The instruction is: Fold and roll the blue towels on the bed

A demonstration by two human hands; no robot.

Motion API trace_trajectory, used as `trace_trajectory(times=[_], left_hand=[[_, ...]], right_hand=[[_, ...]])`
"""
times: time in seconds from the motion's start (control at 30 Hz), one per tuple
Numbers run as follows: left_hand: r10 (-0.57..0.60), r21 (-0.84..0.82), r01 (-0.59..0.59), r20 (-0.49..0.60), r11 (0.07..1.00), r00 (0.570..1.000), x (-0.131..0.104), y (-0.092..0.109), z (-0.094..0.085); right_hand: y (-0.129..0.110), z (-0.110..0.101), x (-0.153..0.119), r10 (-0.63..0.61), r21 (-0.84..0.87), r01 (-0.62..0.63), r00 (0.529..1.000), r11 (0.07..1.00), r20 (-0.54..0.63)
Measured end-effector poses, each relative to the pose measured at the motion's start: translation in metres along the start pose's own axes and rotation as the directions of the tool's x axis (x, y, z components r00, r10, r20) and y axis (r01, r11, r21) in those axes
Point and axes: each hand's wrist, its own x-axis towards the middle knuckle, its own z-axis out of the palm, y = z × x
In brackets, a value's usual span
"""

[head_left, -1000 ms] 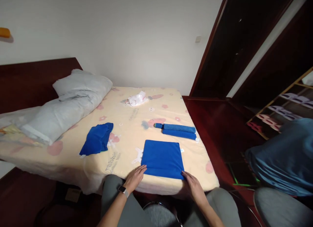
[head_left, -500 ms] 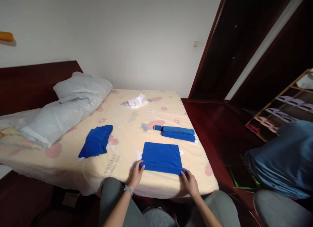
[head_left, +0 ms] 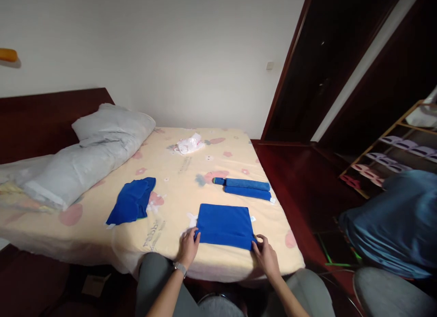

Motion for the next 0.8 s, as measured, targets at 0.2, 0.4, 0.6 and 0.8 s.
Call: trace_trajectory(times=[0.2,0.4,0.6,0.8], left_hand=[[0.087,0.162,-0.065,-0.137,0.985,0.987,-0.007,0.003,0.005],[0.495,0.273,-0.497,0.081,0.824,0.865,-0.029,0.041,0.012],[0.500,0.215,-0.570,0.306,0.793,0.810,-0.032,0.072,0.029],[0.492,0.143,-0.576,0.381,0.805,0.783,-0.018,0.048,0.015]], right_hand=[[-0.007,0.005,0.003,0.032,-0.093,-0.040,0.996,0.995,-0.084],[-0.027,0.021,-0.014,-0.162,-0.151,0.129,0.960,0.980,-0.230],[-0.038,0.057,-0.034,-0.595,-0.327,0.580,0.801,0.746,0.062],[-0.004,0.043,-0.018,-0.590,-0.414,0.589,0.795,0.694,0.142]])
